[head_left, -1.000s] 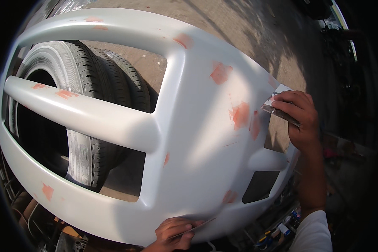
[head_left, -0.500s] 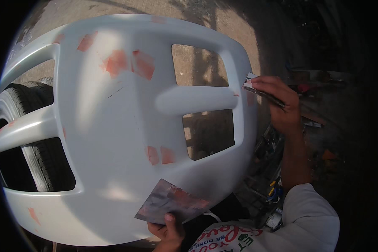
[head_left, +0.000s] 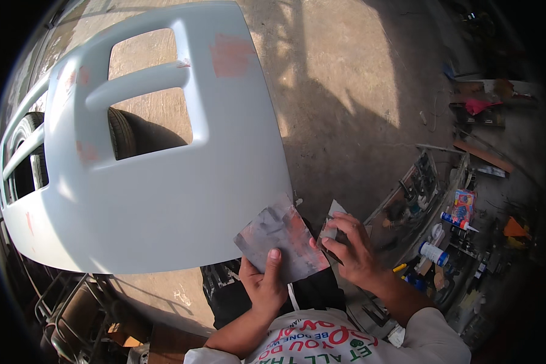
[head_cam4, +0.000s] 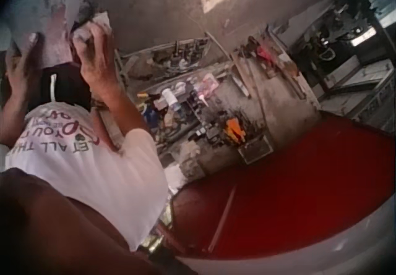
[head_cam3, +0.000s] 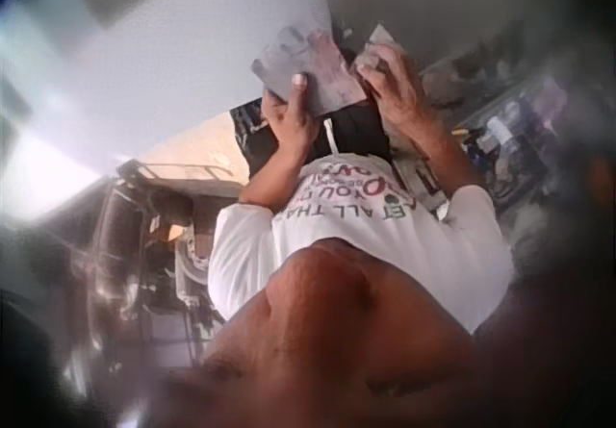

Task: The person sands a white car bumper with a sanding block, moving across multiple areas to smooth the surface. The person then walks to a bucket, picks it up, and places it near a wall outlet.

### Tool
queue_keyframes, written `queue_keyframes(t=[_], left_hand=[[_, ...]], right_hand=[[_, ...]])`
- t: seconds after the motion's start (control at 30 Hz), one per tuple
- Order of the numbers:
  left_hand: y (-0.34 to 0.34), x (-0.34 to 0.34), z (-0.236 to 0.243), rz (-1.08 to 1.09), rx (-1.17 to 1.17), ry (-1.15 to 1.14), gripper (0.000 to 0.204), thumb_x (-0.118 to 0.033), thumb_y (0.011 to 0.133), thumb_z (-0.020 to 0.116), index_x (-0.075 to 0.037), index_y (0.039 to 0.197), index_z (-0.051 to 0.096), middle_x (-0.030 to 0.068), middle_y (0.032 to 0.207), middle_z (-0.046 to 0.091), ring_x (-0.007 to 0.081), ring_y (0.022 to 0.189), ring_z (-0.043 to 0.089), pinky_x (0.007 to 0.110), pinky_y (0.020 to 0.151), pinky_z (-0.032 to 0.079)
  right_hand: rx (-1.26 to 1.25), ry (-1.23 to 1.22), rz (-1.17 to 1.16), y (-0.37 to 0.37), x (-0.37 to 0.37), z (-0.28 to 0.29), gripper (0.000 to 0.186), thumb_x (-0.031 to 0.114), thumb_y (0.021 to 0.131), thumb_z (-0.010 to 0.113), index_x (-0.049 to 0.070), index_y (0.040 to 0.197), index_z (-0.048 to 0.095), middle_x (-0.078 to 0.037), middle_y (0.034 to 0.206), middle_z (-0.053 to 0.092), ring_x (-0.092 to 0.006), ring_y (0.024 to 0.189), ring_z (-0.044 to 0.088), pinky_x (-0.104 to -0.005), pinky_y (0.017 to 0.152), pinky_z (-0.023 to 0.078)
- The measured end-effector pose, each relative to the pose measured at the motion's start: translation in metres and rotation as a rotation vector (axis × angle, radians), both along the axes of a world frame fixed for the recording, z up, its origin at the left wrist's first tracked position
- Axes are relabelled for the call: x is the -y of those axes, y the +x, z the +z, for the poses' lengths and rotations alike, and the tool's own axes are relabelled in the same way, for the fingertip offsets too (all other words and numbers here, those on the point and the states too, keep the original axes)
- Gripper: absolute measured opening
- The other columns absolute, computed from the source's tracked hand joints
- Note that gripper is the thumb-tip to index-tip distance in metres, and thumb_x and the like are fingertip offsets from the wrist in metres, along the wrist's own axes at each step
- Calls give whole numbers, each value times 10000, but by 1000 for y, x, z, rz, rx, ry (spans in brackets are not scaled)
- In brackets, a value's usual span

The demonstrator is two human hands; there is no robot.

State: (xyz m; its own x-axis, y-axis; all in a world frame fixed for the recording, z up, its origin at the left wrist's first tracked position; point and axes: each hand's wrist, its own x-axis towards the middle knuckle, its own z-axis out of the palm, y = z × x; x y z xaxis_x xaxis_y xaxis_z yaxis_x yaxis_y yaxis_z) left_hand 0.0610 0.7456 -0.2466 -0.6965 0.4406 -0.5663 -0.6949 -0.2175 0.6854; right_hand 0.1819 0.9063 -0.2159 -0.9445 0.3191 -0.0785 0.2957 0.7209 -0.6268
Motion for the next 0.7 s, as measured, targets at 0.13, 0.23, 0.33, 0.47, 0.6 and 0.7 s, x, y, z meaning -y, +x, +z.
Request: queue_keyframes(t=[0.13, 0.23, 0.33, 0.47, 0.6, 0.7], left_hand=[[50, -29, 10, -272, -225, -127, 281, -61, 984, 626, 44, 1239, 570, 121, 1095, 691, 174, 964, 668, 299, 880, 523], [88, -56, 7, -452, -857, -209, 374, 43, 890, 682, 11, 1260, 631, 188, 990, 717, 238, 811, 732, 295, 692, 557], [94, -60, 2, -422, -825, -273, 363, 65, 885, 674, 34, 1244, 629, 191, 1001, 728, 240, 809, 740, 297, 683, 567], [99, -70, -7, -235, -912, -252, 337, 44, 877, 703, 80, 1200, 618, 232, 1017, 729, 284, 818, 752, 295, 667, 580], [124, -77, -42, -27, -68, -197, 314, -144, 981, 675, 66, 1198, 589, 128, 1077, 711, 158, 930, 677, 289, 820, 540], [140, -75, -43, -86, 130, -90, 336, -205, 1006, 651, 53, 1212, 587, 88, 1096, 691, 115, 972, 630, 278, 863, 513]], right_hand=[[186, 175, 20, 62, -54, 28, 439, -35, 728, 611, 158, 1103, 733, -58, 1227, 601, -306, 1217, 540, -512, 1057, 367], [126, 68, 64, 76, -50, 32, 430, 12, 747, 601, 207, 1094, 764, -39, 1192, 644, -269, 1174, 574, -506, 1042, 382], [194, -53, 95, 108, -36, 3, 423, 22, 750, 603, 206, 1096, 763, -46, 1165, 644, -250, 1161, 585, -508, 1044, 382], [168, -206, 74, 138, -33, -27, 428, -27, 735, 679, 196, 1096, 733, -68, 1173, 597, -272, 1202, 562, -525, 1061, 406], [-298, -320, -107, 135, -26, -32, 354, -25, 824, 694, 189, 1101, 643, -116, 1208, 510, -373, 1268, 504, -553, 1092, 405], [-323, -319, -243, 153, -22, -79, 336, 166, 897, 726, 229, 1184, 563, -170, 1231, 480, -440, 1288, 474, -600, 1076, 401]])
